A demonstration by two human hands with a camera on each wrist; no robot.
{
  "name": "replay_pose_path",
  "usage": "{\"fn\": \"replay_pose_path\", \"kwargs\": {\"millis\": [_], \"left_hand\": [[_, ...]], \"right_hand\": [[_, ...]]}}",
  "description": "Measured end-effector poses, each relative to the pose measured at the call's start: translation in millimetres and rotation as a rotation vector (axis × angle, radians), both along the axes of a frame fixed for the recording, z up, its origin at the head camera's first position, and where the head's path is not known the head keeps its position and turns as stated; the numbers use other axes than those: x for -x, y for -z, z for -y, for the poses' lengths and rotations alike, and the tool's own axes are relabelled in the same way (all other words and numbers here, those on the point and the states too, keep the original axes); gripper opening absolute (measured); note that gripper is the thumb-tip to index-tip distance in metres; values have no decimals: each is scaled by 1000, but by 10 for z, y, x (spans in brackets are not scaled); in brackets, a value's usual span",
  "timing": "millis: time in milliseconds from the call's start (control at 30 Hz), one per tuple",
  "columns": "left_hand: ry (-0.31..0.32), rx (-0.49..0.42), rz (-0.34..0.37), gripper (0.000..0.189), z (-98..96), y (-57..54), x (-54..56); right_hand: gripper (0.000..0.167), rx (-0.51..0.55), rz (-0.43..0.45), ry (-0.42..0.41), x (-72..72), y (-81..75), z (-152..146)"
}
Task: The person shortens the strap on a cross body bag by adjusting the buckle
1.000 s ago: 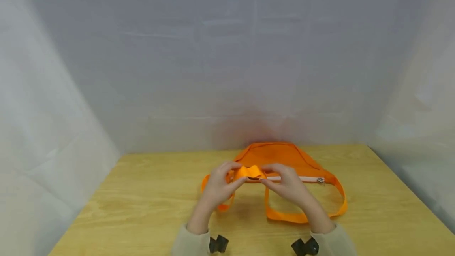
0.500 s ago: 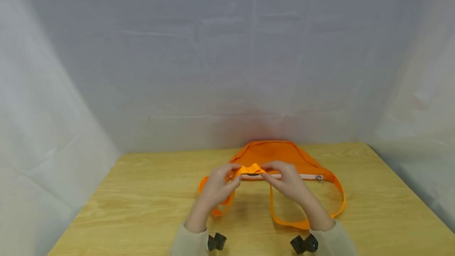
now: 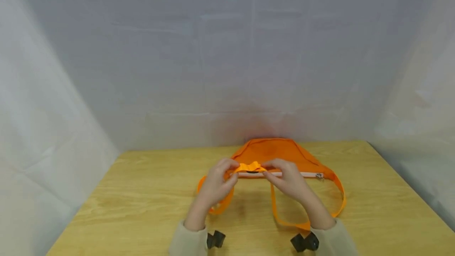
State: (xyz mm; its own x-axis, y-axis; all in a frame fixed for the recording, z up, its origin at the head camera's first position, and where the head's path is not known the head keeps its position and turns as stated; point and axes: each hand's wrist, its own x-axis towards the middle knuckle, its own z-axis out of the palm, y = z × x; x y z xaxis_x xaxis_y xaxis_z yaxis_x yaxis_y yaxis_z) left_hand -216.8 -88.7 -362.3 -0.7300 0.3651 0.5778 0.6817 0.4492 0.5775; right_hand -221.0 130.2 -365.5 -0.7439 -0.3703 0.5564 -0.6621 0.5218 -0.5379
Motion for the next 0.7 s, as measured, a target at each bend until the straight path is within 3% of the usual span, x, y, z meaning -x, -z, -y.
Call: {"fn": "replay_pose_path", "kwargs": {"millis": [533,700], "left_hand": [[7,57,-15,13,23,-15,-13],[14,111,-25,11,31,-21,-11]], "right_hand": [[17,-28,67,-26,-37,-41,-18],[15,-52,81,-38,-36,-48,-22]]}}
